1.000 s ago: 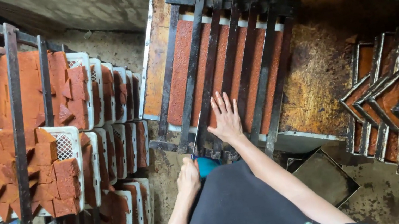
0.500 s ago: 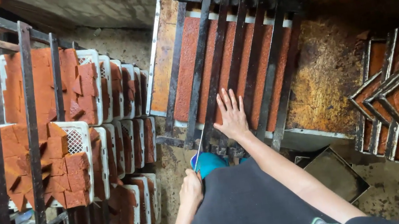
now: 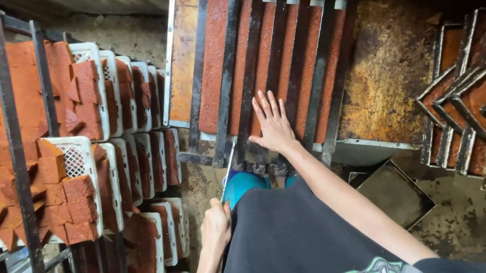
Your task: Cutting large rectangular sheets of bread into smaller pieces using a metal grid guide and a knife in a bakery production area.
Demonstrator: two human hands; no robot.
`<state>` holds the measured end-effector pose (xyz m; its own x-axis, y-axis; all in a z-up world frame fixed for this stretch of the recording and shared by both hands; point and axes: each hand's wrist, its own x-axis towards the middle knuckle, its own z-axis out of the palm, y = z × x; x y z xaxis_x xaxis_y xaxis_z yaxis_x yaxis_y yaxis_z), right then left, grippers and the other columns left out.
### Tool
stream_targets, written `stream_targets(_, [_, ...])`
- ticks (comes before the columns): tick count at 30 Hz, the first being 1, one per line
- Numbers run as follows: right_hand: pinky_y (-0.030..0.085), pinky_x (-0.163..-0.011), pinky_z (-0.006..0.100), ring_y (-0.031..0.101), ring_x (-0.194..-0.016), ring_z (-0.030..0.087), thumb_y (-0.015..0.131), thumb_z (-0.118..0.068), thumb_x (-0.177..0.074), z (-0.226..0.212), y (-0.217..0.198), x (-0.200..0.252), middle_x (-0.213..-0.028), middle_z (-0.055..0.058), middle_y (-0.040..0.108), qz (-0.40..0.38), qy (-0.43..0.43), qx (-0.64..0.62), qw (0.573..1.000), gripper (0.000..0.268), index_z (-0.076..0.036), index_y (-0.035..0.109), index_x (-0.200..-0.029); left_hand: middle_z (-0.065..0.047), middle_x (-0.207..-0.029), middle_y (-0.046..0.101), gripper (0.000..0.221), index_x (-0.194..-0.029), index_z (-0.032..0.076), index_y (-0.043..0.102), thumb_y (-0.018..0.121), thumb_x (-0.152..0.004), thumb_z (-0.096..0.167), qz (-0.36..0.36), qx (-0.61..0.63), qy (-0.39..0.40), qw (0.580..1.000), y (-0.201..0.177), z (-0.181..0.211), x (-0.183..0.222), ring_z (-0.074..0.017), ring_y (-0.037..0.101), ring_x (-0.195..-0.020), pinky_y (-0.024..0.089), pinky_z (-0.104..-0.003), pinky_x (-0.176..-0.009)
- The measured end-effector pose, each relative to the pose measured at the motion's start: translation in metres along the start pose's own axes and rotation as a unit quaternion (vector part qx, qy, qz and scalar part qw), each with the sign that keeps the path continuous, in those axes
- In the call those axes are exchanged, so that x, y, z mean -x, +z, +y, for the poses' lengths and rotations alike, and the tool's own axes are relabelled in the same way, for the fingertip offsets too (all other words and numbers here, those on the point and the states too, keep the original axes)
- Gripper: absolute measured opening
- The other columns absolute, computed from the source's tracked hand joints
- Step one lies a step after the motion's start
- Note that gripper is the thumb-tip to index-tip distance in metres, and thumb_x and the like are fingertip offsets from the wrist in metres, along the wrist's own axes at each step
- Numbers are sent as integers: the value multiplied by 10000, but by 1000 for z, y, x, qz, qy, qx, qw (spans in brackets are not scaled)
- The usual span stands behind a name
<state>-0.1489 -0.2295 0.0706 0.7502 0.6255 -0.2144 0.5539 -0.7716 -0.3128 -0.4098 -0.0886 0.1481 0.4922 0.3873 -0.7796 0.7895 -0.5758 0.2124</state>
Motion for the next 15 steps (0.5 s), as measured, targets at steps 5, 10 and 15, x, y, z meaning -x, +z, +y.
stream_targets(5, [43,-1228,646,-52,-1560,390,695,-327,-769,25,-25,19,-1697,185,-40,-32,-2,-104,994,1106,-65,56,-1633,-408,-1014,675,523,-1287,-45,459,368,-1070,422,89,72,60,992,-31,72,-22,-556,676,-1025,526,-665,-858])
stream_targets(10, [-18,-1237,638,-50,-1576,355,868,-445,-571,40,-10,28,-1705,193,-17,-71,21,-39,996,1388,-24,61,-1618,-400,-1034,645,440,-1297,-31,383,371,-1078,350,131,142,167,967,-60,206,-124,-597,656,-1011,540,-668,-843])
stream_targets(15, [59,-1243,619,12,-1578,313,852,-447,-677,35,-5,32,-1714,131,-11,-27,39,23,999,1274,-90,91,-1634,-247,-971,645,476,-1280,-21,337,531,-984,297,259,-39,264,928,-31,296,-309,-464,737,-868,612,-595,-711])
